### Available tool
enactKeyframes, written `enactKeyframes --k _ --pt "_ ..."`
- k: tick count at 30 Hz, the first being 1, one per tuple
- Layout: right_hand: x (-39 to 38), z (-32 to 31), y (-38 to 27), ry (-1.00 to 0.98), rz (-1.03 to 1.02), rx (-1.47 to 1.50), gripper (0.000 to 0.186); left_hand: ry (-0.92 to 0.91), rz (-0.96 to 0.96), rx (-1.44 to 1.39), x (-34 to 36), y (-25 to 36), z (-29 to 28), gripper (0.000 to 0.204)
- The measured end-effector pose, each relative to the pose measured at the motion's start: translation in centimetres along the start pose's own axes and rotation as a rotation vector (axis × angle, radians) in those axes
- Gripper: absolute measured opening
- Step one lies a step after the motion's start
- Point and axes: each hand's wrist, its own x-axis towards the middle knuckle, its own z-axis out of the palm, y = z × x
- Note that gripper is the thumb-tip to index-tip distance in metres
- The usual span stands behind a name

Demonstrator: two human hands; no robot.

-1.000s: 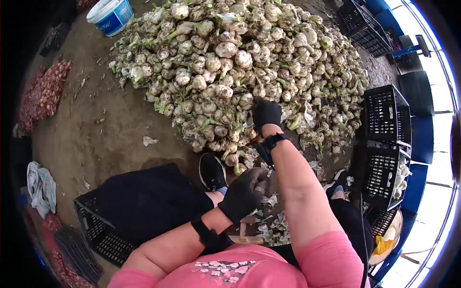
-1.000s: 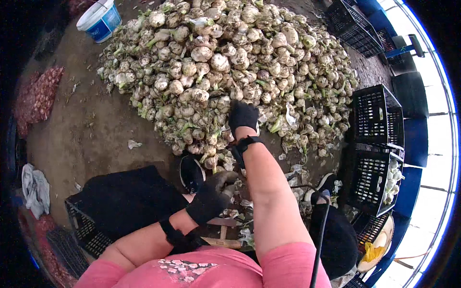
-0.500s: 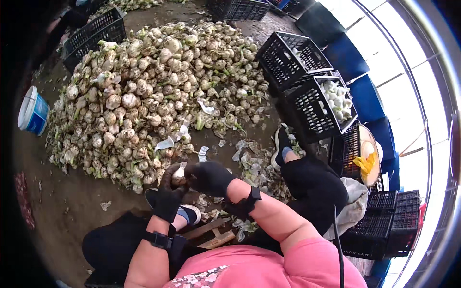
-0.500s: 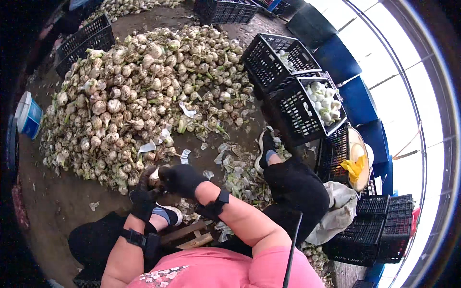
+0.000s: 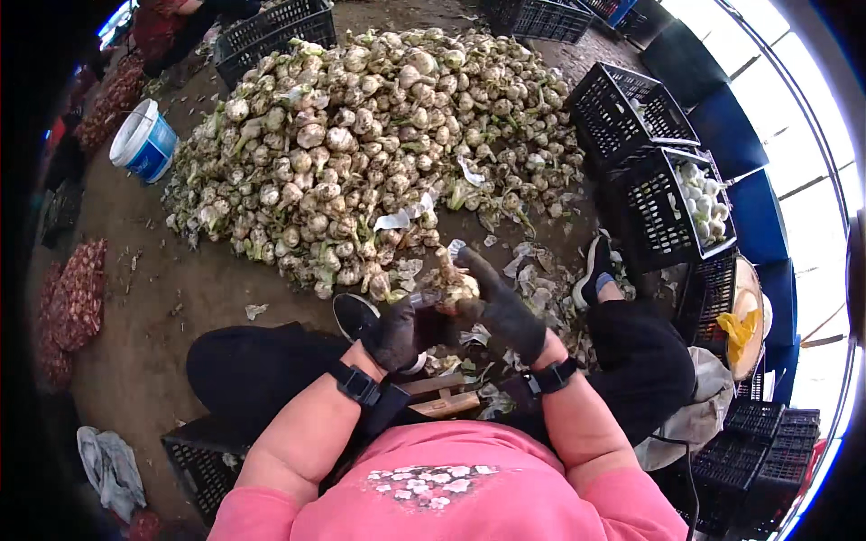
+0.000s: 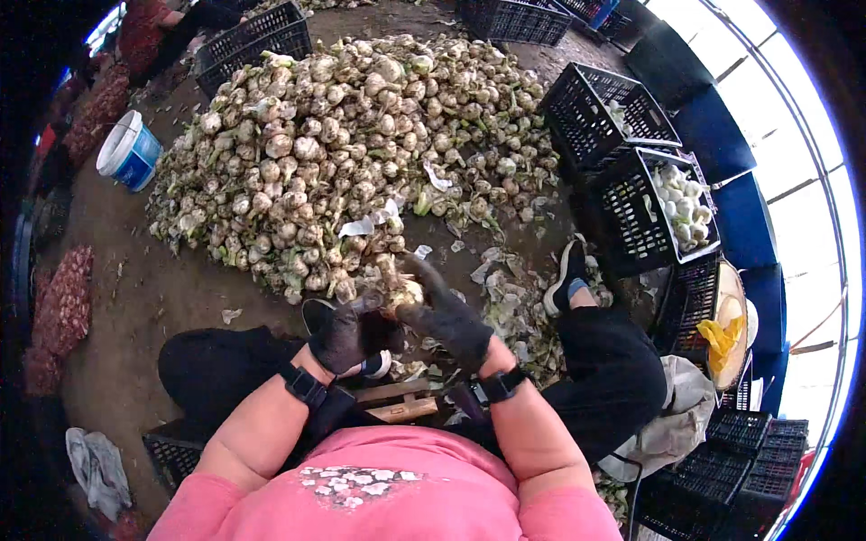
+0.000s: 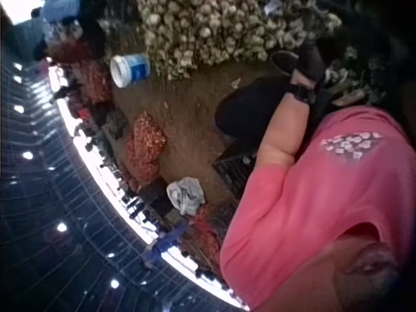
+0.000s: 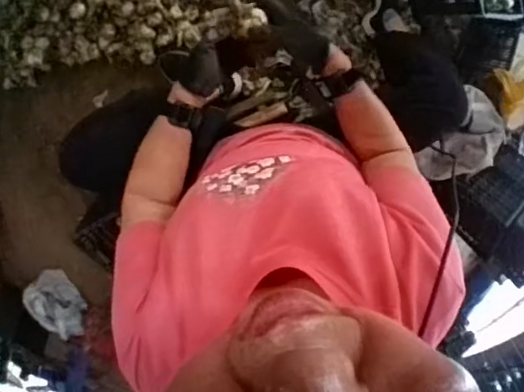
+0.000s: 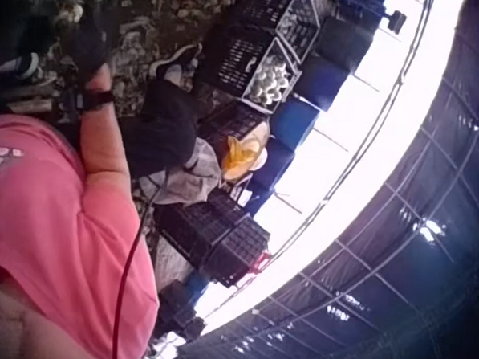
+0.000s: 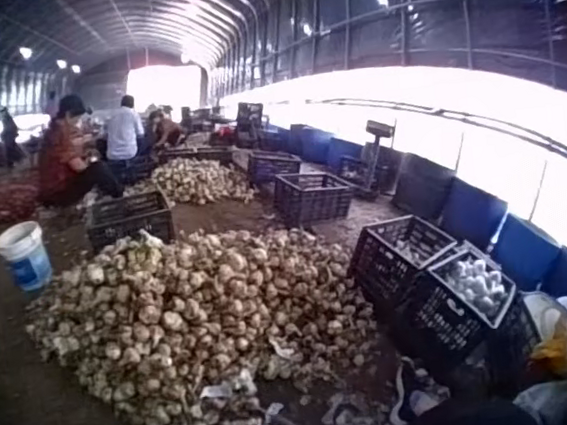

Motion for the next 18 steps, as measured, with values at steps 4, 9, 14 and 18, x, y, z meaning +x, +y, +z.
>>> enactKeyframes --k 4,9,14,18 --pt "1.0 3.1 0.1 0.124 0.107 0.018 0.074 0.088 0.079 0.146 -0.2 1.3 -0.6 0.030" --pt "2.3 4.5 -0.9 0.246 -0.103 -0.828 0.087 0.449 0.404 0.840 0.0 1.5 -1.9 0.027" --pt "2.7 5.1 -1.2 0.118 -0.230 -0.946 0.094 0.428 0.585 1.142 -0.7 1.3 -2.5 0.027" --pt "2.8 4.7 -1.1 0.231 -0.128 -0.707 0.090 0.208 0.331 0.578 -0.5 2.2 -2.4 0.031"
